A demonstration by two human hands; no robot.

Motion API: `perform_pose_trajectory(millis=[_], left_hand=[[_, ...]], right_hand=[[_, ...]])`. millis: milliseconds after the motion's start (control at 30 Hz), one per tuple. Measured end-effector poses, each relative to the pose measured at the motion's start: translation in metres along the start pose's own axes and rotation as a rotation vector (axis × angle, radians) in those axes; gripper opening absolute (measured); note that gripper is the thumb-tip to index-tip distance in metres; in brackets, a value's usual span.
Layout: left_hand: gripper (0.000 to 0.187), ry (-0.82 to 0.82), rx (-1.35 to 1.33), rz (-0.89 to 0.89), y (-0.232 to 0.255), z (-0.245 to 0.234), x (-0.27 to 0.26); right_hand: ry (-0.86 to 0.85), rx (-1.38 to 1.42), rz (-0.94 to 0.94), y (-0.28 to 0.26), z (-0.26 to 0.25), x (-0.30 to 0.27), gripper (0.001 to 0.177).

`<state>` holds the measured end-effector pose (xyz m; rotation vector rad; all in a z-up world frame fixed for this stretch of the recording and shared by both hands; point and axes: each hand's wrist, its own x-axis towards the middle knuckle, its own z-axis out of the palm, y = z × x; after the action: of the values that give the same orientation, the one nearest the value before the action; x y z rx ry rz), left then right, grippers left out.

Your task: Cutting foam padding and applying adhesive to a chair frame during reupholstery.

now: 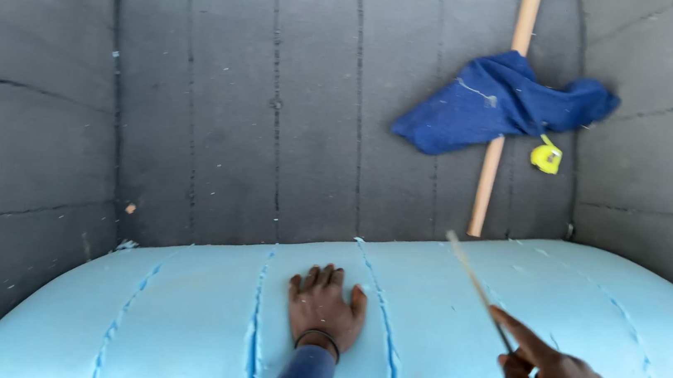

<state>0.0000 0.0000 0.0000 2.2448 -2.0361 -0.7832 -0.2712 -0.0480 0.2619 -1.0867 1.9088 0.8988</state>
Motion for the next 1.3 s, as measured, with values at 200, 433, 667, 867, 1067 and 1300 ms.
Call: perform_pose_trajectory(millis=[200, 433, 667, 867, 1067, 1300], left_hand=[[0.072, -0.187, 0.019, -0.080, 0.002, -0.013, 0.005], [0.084, -0.085, 0.028, -0.077, 0.002, -0.003, 0.001], [0.050, 0.456, -0.313, 0.386, 0.179, -0.010, -0.080], [0.050, 0.316, -0.258, 0.557, 0.219, 0.038, -0.098], [0.052, 0.396, -0.217, 0.530, 0.219, 0.047, -0.103], [0.059, 0.421, -0.197, 0.494, 0.221, 0.056, -0.100]], right_hand=[[0.205, -0.177, 0.061, 0.074, 0.034, 0.015, 0.077], [0.201, -0.001, 0.038, 0.123, 0.107, 0.030, 0.085], [0.340, 0.081, -0.074, 0.171, 0.154, 0.039, 0.085], [0.439, 0.131, -0.238, 0.188, 0.175, 0.042, 0.083], [0.445, 0.139, -0.307, 0.182, 0.186, 0.036, 0.083], [0.407, 0.128, -0.310, 0.164, 0.163, 0.022, 0.085]])
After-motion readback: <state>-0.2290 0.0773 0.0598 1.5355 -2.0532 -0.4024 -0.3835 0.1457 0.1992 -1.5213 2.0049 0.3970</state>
